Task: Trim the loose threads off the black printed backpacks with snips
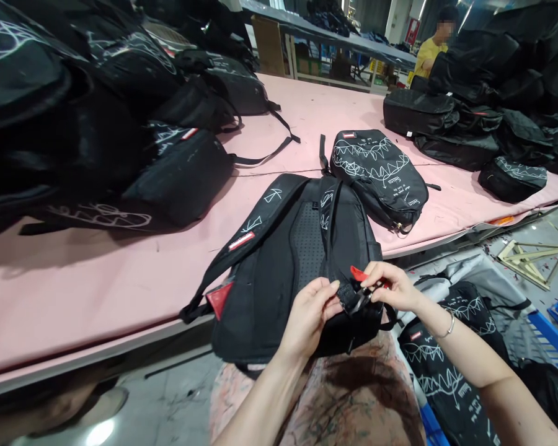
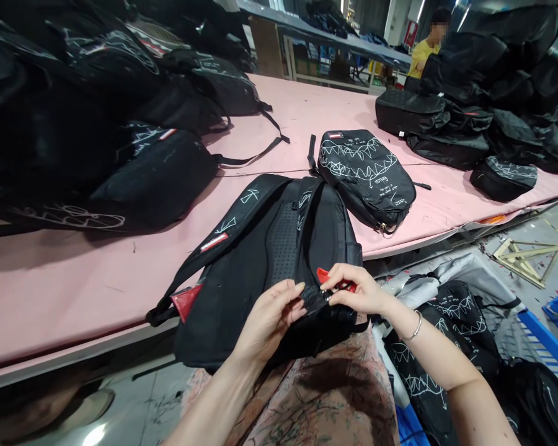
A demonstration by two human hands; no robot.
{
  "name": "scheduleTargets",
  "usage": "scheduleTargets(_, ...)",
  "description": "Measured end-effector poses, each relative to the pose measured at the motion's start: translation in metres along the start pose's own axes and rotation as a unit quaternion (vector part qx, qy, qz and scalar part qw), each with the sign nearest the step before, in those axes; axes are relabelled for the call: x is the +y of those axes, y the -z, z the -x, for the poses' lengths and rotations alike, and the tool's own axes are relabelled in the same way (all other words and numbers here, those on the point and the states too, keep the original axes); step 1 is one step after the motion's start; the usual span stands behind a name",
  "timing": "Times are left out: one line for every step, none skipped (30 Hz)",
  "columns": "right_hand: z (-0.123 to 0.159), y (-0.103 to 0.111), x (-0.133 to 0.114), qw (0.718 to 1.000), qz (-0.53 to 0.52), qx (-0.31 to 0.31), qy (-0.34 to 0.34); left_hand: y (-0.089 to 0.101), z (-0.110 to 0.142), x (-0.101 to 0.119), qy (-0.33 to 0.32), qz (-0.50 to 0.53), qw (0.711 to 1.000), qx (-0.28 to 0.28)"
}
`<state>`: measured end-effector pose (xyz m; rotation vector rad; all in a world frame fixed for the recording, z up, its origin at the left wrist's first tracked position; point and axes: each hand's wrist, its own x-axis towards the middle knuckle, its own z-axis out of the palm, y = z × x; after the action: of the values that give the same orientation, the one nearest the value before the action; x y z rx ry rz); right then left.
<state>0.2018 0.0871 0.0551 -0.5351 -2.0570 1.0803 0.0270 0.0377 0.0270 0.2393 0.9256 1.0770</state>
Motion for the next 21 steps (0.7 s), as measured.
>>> scheduleTargets(0.0,-0.001,0.0,0.999,-0.013,0.029,-0.012,0.001,0.0,0.0,-0.002,-0.003,1.0,0.001)
scheduleTargets(0.0,0.0,0.0,0.999,0.007,0.049,-0.014,0.001,0.0,-0.001,-0.006,-0.006,1.0,0.002)
scheduleTargets(0.0,0.002,0.0,0.997,0.055,0.056,-0.007,0.002,0.0,-0.001,-0.011,-0.008,1.0,0.003)
scheduleTargets(0.0,0.004,-0.001,0.992,0.118,0.047,0.004,0.002,0.0,-0.001,-0.014,-0.008,1.0,0.004)
scheduleTargets(0.0,0.006,-0.002,0.982,0.184,0.027,0.015,0.003,0.0,-0.001,-0.016,-0.005,1.0,0.005)
scheduleTargets(0.001,0.008,-0.002,0.971,0.239,0.005,0.026,0.003,0.0,-0.001,-0.017,-0.002,1.0,0.005)
scheduleTargets(0.002,0.009,-0.003,0.96,0.277,-0.012,0.035,0.002,0.001,0.0,-0.018,0.001,1.0,0.004)
scheduleTargets(0.003,0.01,-0.004,0.953,0.3,-0.023,0.041,0.002,0.001,0.0,-0.018,0.003,1.0,0.004)
scheduleTargets(0.004,0.01,-0.004,0.949,0.312,-0.027,0.044,0.002,0.001,0.0,-0.017,0.004,1.0,0.004)
scheduleTargets(0.006,0.01,-0.004,0.946,0.319,-0.028,0.046,0.001,0.001,0.0,-0.017,0.004,1.0,0.004)
scheduleTargets(0.007,0.01,-0.004,0.945,0.323,-0.028,0.046,0.001,0.001,0.0,-0.017,0.004,1.0,0.004)
scheduleTargets(0.008,0.009,-0.005,0.944,0.326,-0.03,0.045,0.0,0.001,-0.001,-0.017,0.004,1.0,0.005)
scheduleTargets(0.009,0.008,-0.005,0.943,0.328,-0.032,0.045,0.0,0.001,-0.001,-0.017,0.003,1.0,0.006)
scheduleTargets(0.009,0.007,-0.005,0.943,0.329,-0.033,0.045,0.0,0.001,-0.002,-0.018,0.001,1.0,0.008)
scheduleTargets(0.009,0.006,-0.006,0.943,0.329,-0.033,0.046,0.0,0.001,-0.002,-0.019,-0.001,1.0,0.01)
scheduleTargets(0.009,0.005,-0.006,0.942,0.331,-0.031,0.046,-0.001,0.001,-0.002,-0.021,-0.003,1.0,0.012)
scheduleTargets(0.008,0.004,-0.007,0.94,0.337,-0.028,0.045,-0.001,0.001,-0.003,-0.022,-0.005,1.0,0.013)
scheduleTargets(0.008,0.003,-0.008,0.937,0.345,-0.025,0.045,-0.001,0.001,-0.003,-0.024,-0.006,1.0,0.014)
scheduleTargets(0.007,0.002,-0.009,0.934,0.354,-0.022,0.045,-0.002,0.001,-0.003,-0.025,-0.007,1.0,0.014)
scheduleTargets(0.007,0.001,-0.01,0.931,0.362,-0.021,0.047,-0.002,0.001,-0.003,-0.026,-0.008,1.0,0.013)
scheduleTargets(0.006,0.0,-0.011,0.927,0.37,-0.021,0.049,-0.002,0.001,-0.003,-0.026,-0.009,1.0,0.012)
